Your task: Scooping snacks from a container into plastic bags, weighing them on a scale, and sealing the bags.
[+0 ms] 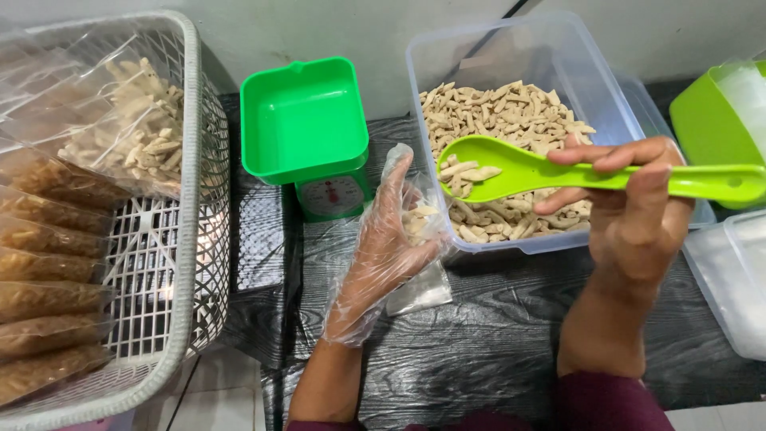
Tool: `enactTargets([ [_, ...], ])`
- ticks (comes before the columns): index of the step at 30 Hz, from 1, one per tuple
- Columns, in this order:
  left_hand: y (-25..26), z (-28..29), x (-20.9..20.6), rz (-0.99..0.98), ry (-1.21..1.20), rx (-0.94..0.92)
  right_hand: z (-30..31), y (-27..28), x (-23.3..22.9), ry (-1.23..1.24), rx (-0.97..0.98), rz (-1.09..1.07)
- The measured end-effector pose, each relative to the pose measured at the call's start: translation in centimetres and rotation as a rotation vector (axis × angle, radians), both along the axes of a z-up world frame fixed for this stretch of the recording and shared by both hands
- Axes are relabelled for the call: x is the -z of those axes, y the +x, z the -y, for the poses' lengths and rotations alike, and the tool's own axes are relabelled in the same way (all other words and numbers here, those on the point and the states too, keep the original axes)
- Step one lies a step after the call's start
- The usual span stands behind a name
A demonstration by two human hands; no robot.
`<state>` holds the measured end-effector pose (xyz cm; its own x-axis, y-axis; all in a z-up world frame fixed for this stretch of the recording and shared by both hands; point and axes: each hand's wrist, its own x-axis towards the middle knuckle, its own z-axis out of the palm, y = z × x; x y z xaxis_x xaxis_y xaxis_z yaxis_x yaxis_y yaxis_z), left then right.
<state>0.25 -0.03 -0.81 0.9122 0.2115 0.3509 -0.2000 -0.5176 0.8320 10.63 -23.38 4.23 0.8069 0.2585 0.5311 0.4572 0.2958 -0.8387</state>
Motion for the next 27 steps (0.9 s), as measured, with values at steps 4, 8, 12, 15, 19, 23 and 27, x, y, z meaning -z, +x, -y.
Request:
enactTargets([
  [4,0.4,0.6,-0.2,0.047,-0.266,0.084,-0.6,-1.1,1.4,-0.069,-0.208,0.303],
  [8,-0.1,0.6,-1.5,-0.047,-0.501,0.14,-1.9,-4.5,0.9,-0.136,-0.215,0.44],
  [12,0.1,0.1,-0.9,0.005,-0.445,0.098,-2.4,-6.5,-1.0,-0.225,-0.106,0.511],
  [15,-0.1,-0.4,-0.3,0.039,-0.458,0.091,-1.9,-6.0,-0.5,-0.165,-0.085,0.494],
  [19,-1.3,-0.8,-2.1,0.123,-0.653,0.181,-0.8,-4.7,-1.3,-0.285,0.052,0.528],
  [23,-1.9,-1.3,-2.4,0.255,-0.979,0.376,-0.5,0.2,0.2,-0.552,-0.058,0.554],
  [27,-1.0,-2.3,0.1,0.402,-1.24,0.635,-2.6,2.5,1.4,-0.813,-0.059,0.471],
])
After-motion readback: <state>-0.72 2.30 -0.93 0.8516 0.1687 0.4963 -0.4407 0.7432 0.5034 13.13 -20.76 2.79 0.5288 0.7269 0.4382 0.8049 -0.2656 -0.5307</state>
